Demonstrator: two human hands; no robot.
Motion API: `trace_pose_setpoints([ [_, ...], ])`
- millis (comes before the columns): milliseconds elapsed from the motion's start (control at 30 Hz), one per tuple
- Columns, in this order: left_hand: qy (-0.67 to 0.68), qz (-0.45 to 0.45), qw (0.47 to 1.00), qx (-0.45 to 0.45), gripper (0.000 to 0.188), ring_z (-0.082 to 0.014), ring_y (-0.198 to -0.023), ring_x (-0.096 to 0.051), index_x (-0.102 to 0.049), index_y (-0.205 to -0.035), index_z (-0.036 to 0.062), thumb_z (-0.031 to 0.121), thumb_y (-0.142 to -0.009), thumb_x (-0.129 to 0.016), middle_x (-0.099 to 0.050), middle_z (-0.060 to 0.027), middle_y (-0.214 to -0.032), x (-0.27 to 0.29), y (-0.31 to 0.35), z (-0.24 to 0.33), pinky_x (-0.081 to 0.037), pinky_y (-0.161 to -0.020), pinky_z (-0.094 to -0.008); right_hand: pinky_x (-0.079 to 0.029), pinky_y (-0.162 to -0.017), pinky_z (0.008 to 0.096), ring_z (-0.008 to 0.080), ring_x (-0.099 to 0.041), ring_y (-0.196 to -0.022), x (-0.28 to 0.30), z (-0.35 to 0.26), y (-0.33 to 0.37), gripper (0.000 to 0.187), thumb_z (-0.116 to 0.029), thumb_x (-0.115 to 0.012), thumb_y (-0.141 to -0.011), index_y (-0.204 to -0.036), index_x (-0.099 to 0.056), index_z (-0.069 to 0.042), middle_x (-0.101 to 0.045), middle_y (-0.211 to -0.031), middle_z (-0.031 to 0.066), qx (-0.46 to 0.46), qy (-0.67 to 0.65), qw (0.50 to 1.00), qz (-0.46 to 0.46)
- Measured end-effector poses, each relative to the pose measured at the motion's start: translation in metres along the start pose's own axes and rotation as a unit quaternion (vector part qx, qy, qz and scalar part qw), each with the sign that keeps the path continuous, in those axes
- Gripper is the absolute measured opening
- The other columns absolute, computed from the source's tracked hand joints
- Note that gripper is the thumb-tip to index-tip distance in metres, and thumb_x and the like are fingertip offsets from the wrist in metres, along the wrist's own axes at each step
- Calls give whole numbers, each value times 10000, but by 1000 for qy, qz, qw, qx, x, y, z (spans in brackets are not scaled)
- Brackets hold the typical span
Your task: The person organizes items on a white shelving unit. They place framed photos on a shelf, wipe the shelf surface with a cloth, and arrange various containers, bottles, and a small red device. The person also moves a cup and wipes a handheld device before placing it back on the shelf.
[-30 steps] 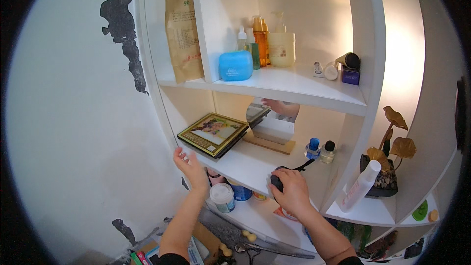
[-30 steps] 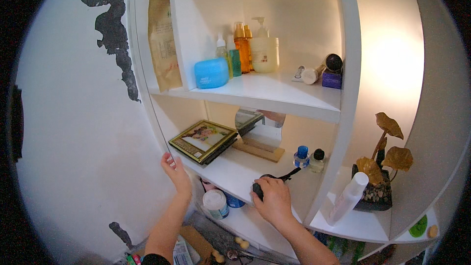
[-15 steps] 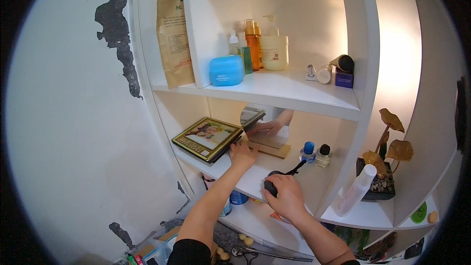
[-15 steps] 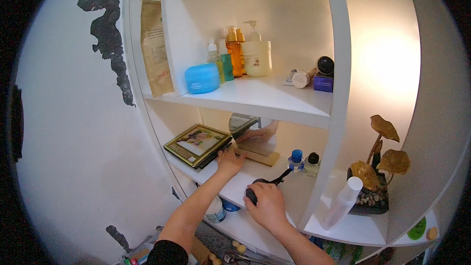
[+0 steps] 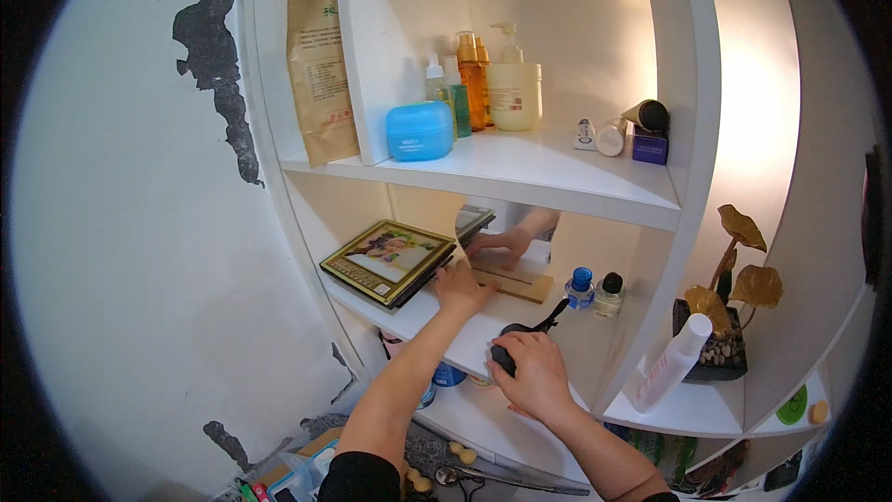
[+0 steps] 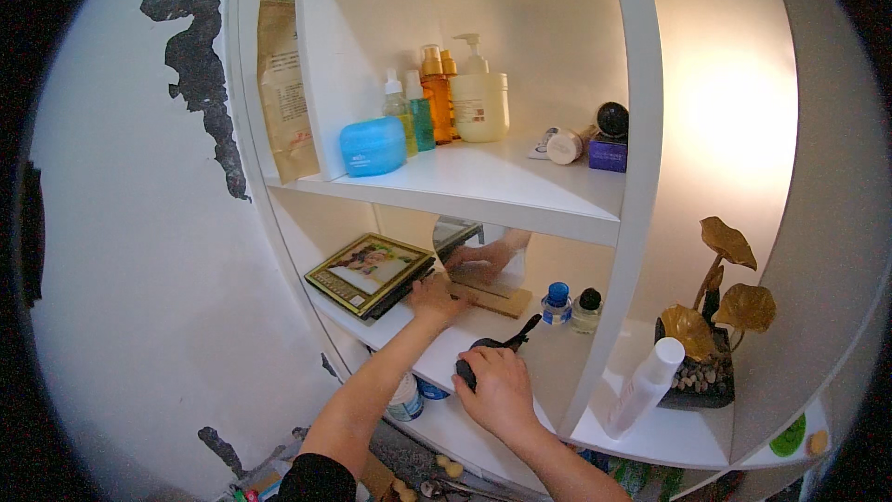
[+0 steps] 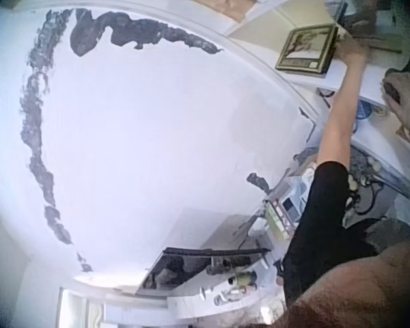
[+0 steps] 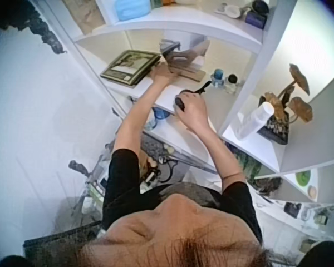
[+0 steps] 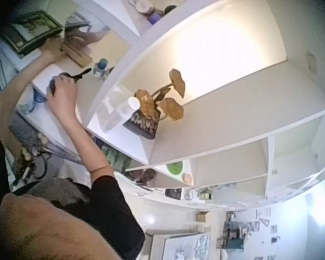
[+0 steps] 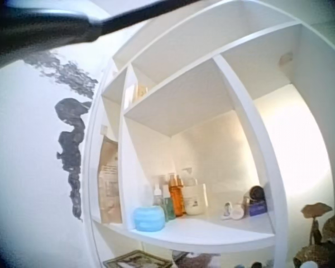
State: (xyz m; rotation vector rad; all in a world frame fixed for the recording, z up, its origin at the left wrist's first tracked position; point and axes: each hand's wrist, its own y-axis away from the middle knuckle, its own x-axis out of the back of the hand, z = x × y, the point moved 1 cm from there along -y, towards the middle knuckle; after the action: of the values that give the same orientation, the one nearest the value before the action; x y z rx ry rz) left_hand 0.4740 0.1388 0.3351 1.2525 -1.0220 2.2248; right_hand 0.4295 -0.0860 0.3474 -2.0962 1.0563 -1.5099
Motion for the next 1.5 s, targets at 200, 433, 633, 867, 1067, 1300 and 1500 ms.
trace_pose_setpoints([
  [200,-15,-34,999,-1,866,-356,-1113,-435,-513,-1117,-34,690,-649,-597,-516,-220,-1132,2,11,22,-357,-934,-423,-420,-826,406,300,-529,-951,2,-2,1,288,-207,-656,-727,-977,-632,-66,-612,-1013,98,-13,-5,1000,-11],
  [433,-1,214,962,-171,760,-365,-1121,-386,-474,-1178,-37,448,-648,-721,-461,-210,-1172,28,43,10,-282,-970,-444,-423,-791,425,311,-526,-920,1,1,1,281,-201,-655,-713,-952,-621,-58,-596,-1000,118,1,-14,1000,0],
  [633,33,306,951,18,989,-388,-1271,-220,-162,-1338,-99,356,-679,-742,-252,-278,-1353,76,86,-67,-144,-1063,-433,-412,-814,425,318,-521,-938,-2,1,1,289,-199,-646,-718,-959,-619,-41,-598,-992,126,-2,-25,1000,-8],
  [867,358,292,885,52,1057,-406,-1341,-34,56,-1352,-125,349,-762,-682,-1,-335,-1419,42,50,-102,-39,-1102,-389,-404,-828,425,309,-520,-959,4,-5,0,291,-204,-638,-728,-964,-622,-36,-597,-1004,123,1,-6,1000,-17],
  [1067,241,268,930,77,1085,-435,-1330,-70,39,-1342,-142,454,-758,-653,-65,-364,-1397,40,36,-99,-66,-1083,-471,-406,-825,424,307,-522,-954,4,-5,1,296,-208,-641,-726,-967,-620,-38,-595,-1009,118,2,-5,1000,-20],
  [1300,195,258,939,115,1091,-448,-1323,-89,-5,-1341,-145,500,-740,-649,-109,-371,-1384,42,34,-87,-74,-1064,-529,-421,-811,415,305,-528,-939,5,-6,1,290,-188,-670,-702,-957,-630,-56,-608,-1000,106,-3,-7,1000,-19],
  [1500,159,306,935,81,1023,-433,-1328,-102,-61,-1365,-93,472,-748,-649,-122,-316,-1413,45,37,-86,-98,-1059,-534,-415,-809,422,310,-521,-941,3,-4,0,306,-193,-648,-715,-974,-619,-32,-595,-995,122,5,-8,1000,-19],
])
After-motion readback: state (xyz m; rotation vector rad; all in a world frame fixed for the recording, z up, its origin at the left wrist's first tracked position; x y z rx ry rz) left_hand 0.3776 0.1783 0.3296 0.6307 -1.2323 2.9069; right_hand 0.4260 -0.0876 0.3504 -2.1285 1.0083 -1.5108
